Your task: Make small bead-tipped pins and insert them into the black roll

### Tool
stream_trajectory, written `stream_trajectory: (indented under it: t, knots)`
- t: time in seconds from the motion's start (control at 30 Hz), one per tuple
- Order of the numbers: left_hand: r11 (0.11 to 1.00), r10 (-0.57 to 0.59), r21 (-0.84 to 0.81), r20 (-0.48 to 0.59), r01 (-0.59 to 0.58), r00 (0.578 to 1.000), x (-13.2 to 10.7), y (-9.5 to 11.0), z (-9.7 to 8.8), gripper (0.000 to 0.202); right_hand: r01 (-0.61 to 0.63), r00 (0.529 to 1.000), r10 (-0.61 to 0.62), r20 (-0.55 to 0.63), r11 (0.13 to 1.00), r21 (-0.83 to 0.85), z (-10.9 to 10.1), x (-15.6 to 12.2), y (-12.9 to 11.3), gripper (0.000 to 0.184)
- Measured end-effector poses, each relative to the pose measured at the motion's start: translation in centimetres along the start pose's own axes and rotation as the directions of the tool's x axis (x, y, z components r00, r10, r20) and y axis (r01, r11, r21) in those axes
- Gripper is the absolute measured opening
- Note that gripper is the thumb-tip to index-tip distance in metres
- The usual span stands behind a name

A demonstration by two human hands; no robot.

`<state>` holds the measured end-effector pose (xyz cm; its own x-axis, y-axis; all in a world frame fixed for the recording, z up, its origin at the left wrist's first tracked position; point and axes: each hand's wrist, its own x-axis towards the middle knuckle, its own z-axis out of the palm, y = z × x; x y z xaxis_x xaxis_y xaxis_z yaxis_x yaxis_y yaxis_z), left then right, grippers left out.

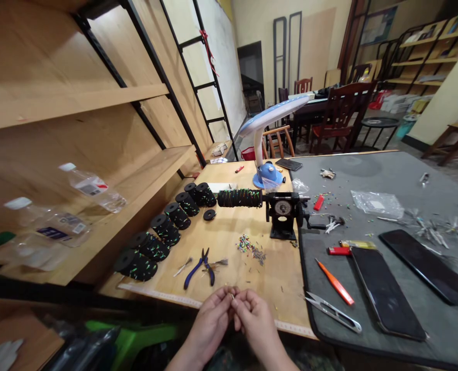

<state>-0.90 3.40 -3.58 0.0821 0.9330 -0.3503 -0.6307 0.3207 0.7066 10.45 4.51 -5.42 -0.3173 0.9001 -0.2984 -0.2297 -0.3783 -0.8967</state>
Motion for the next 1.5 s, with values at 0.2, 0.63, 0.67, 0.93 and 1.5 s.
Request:
stream_trajectory:
  t: [0.2,0.63,0.67,0.93,1.5]
  knots:
    - [0.974,0.126,0.192,-0.022,-0.119,0.992,-0.1,0.3,0.0,0.021,0.001,0.999,0.0,0.035,1.0,-0.011,-0.1,0.0,-0.6,0.052]
    - [0.982,0.14,0.114,0.098,-0.151,0.985,-0.8,5.8,2.6,0.025,0.515,0.848,-0.466,0.251,0.615,-0.598,-0.2,-0.9,-4.5,0.019]
    - [0.985,0.132,0.092,0.115,-0.143,0.984,-0.9,6.2,2.8,0.025,0.557,0.819,-0.496,0.289,0.565,-0.609,-0.1,-0.8,-4.8,0.018]
    - [0.983,0.149,-0.139,0.217,-0.121,0.965,-2.1,10.6,5.1,0.02,0.721,0.625,-0.663,0.412,0.29,-0.629,-0.5,1.9,-6.2,0.017]
    - [0.97,0.224,0.06,0.166,-0.236,0.96,-3.1,11.6,5.5,0.023,0.65,0.583,-0.697,0.418,0.091,-0.754,-2.9,5.0,-4.4,0.019]
